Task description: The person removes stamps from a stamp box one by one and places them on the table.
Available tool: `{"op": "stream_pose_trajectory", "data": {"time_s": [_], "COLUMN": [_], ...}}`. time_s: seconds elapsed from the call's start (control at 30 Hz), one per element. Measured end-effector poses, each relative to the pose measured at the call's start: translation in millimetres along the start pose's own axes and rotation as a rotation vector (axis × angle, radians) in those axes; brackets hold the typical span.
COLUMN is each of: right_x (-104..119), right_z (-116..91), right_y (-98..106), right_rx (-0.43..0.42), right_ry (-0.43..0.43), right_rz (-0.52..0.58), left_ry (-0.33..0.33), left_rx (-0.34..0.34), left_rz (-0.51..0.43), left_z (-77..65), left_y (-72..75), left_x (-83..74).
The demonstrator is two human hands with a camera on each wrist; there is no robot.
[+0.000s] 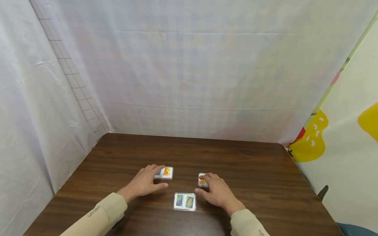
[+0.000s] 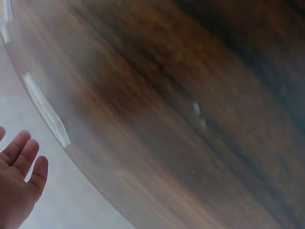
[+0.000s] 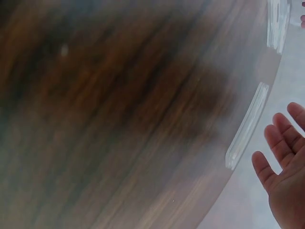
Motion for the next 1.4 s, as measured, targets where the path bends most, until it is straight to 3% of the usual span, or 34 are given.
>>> {"op": "stream_pose_trajectory", "data": {"time_s": [0.17,0.5,0.77,0.97,1.2,1.4], "right_x": [2,14,15,16,17,17], "right_z": [-2,-5,-7,-9,-10,-11], "right_y": [-4,-11,-13,-15,-19,-22], "right_rx": [0.031,0.056,0.107,0.148,0.177,0.176], "right_ry": [-0.020,0.023,0.019,0.011,0.026,0.043], "right_rz": [0.022,0.043,0.042,0.024,0.004,-0.017], "left_ry": [-0.021,-0.051,-0.083,-0.090,-0.153,-0.179], "left_rx": [0.023,0.060,0.055,0.112,0.094,0.130], "left_rz": [0.008,0.042,0.043,0.040,0.099,0.122], "left_z": [-1.9,-4.9,-6.9,-9.6,-11.5,-12.0], "left_y": [-0.8,-4.3,-8.5,-13.6,-16.3,-19.5], "left_x": [-4.6,-14.3,-18.7,-25.4,-36.0,-42.5]}}
Point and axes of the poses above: each hand's wrist, its own z-axis towards the middle knuckle, its own y-axis out of the back of the hand, x = y × z, the point moved 1 cm from there along z, towards the middle knuckle, and after that the axes turned 15 degrees about z, right-handed, at the moved point
